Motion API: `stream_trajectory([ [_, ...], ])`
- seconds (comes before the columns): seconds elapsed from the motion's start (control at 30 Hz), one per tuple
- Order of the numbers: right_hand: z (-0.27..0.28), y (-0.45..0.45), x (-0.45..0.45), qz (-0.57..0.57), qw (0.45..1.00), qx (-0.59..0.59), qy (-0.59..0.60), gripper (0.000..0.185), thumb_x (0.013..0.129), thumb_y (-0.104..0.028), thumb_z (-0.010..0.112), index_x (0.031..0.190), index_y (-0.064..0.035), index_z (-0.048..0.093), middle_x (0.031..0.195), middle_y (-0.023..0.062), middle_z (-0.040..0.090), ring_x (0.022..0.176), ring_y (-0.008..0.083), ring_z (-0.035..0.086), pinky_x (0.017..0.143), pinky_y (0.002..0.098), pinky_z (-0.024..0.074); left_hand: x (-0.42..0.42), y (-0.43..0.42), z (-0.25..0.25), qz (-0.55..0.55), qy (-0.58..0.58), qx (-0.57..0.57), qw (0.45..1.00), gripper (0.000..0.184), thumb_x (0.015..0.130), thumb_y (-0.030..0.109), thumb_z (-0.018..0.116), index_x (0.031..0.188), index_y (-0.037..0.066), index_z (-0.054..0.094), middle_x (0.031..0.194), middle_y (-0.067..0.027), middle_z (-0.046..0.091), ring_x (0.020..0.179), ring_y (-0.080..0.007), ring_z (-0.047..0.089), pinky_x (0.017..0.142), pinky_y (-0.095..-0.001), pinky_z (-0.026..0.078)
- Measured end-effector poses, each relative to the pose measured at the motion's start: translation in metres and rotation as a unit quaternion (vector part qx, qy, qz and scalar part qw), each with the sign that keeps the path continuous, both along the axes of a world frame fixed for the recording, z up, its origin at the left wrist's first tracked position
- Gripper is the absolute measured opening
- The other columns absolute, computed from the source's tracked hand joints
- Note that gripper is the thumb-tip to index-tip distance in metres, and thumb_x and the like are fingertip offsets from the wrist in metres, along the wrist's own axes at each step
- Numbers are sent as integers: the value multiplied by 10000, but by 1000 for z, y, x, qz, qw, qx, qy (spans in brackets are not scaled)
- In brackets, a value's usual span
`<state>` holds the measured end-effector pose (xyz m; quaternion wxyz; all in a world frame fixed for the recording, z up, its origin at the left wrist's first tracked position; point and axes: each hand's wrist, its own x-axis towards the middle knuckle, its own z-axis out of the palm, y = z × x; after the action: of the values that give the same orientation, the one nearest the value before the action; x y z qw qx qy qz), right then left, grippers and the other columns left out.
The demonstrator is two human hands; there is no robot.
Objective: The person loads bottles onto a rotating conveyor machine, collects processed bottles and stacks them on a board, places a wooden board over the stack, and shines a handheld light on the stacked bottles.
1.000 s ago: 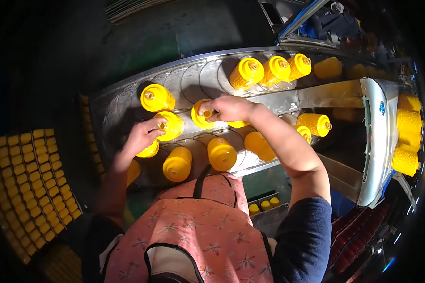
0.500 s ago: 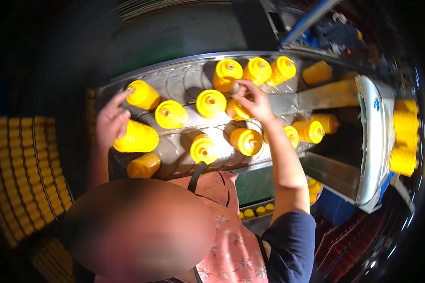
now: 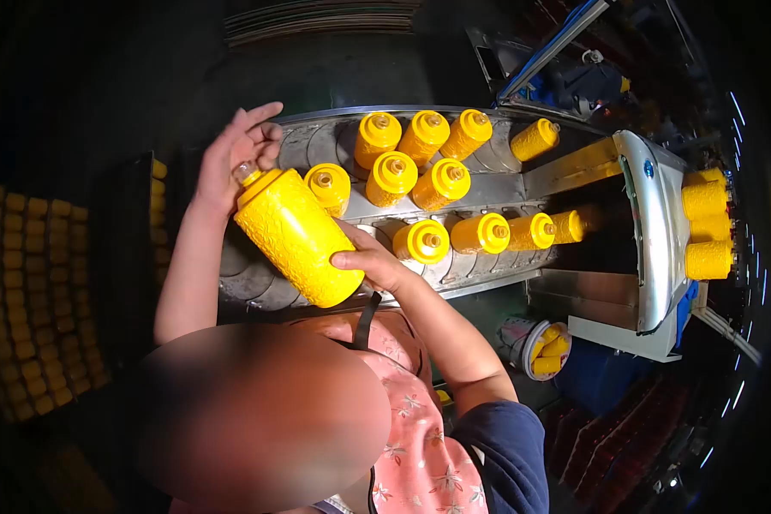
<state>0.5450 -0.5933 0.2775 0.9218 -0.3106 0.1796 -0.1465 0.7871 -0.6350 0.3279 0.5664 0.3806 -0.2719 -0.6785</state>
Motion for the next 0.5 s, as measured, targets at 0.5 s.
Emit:
stream_trajectory([
  [0.5,22,27,-6,-225,907,-308,181,797,669,-277,764,1319,13,406,1287,194,491,1192,291,492,1000,386,389,-25,38,-16,-94,-15,-105,990,513,948,400,411,1276,10,467,1256,-140,534,1187,-235,499,1037,-355,355],
])
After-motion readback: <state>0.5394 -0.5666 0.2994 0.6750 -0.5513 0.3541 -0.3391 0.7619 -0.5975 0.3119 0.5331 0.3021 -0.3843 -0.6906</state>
